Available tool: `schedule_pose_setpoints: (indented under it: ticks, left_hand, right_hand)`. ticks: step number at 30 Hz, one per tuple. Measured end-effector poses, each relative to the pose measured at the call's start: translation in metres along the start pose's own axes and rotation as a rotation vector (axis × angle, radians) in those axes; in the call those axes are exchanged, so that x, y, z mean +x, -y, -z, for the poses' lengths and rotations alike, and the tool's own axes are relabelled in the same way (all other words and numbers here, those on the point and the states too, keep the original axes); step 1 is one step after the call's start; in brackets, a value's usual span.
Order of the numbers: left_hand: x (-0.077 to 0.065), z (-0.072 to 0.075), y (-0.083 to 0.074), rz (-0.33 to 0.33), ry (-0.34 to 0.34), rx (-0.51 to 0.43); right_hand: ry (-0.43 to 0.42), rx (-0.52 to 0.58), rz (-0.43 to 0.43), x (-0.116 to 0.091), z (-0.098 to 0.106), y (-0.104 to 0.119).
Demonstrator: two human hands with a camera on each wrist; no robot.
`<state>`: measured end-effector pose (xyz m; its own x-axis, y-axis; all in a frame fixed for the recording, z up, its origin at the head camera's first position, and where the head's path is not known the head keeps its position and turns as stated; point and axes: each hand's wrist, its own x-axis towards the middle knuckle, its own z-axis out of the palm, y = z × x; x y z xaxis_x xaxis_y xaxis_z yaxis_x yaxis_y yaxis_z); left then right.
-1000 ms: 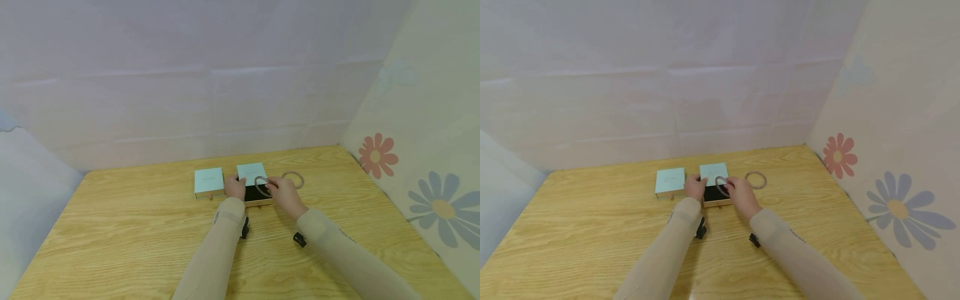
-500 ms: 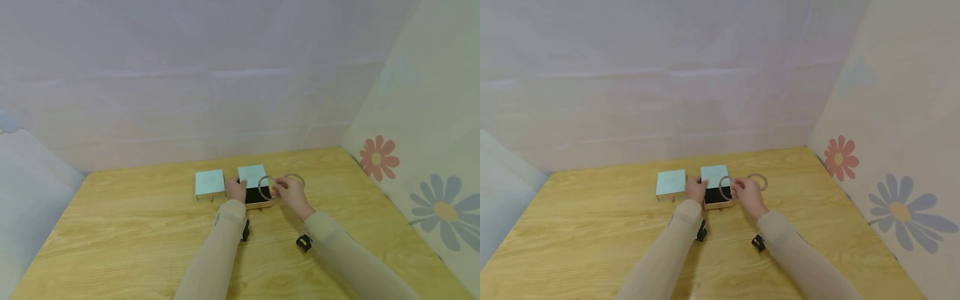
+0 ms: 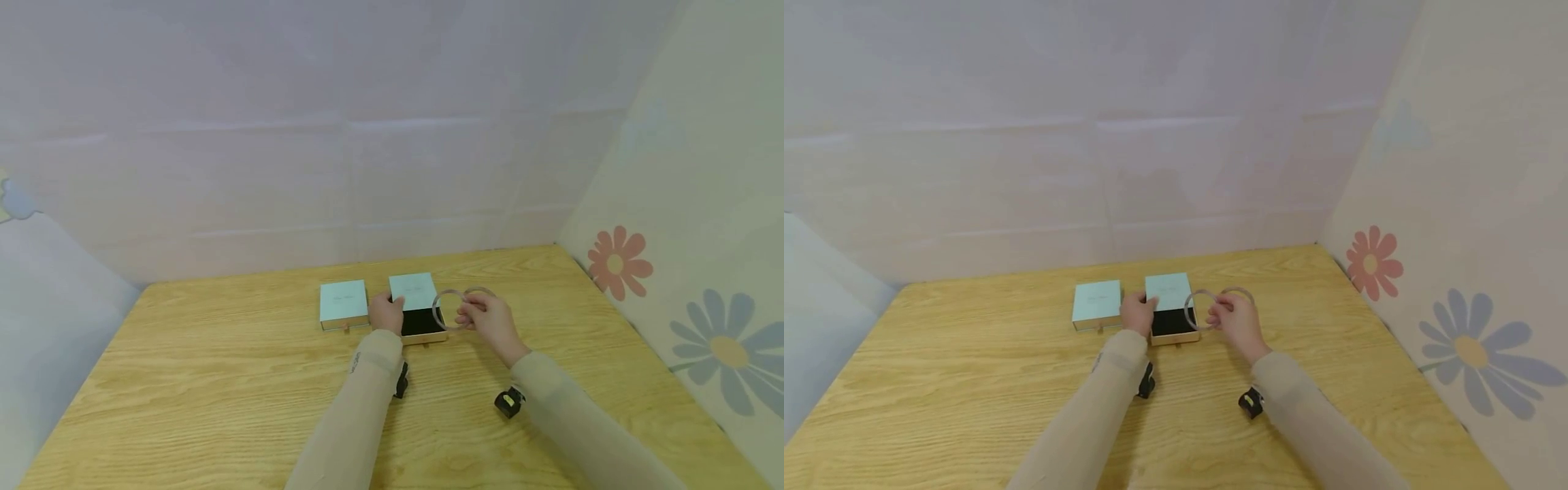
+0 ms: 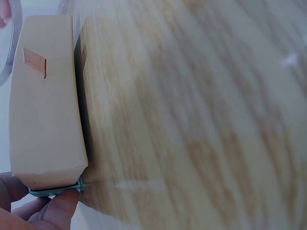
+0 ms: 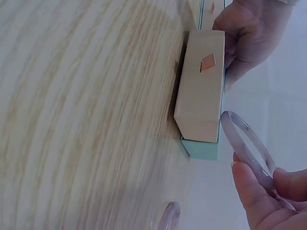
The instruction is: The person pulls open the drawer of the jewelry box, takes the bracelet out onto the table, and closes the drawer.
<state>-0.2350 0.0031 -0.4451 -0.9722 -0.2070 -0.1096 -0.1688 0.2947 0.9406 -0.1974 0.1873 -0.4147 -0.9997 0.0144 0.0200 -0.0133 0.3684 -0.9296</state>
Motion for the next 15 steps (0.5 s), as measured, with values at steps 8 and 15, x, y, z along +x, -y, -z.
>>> schedule_pose_setpoints:
  ticks: [8,15]
  left_hand:
    - [0.003,-0.001,0.002,0.0,-0.009,-0.001]
    - [0.002,0.0,0.001,0.006,-0.013,0.009]
  right_hand:
    - [0.001,-0.013,-0.027,-0.001,0.009,-0.003]
    - [-0.014,-0.023,-0.037,-0.002,0.018,-0.002]
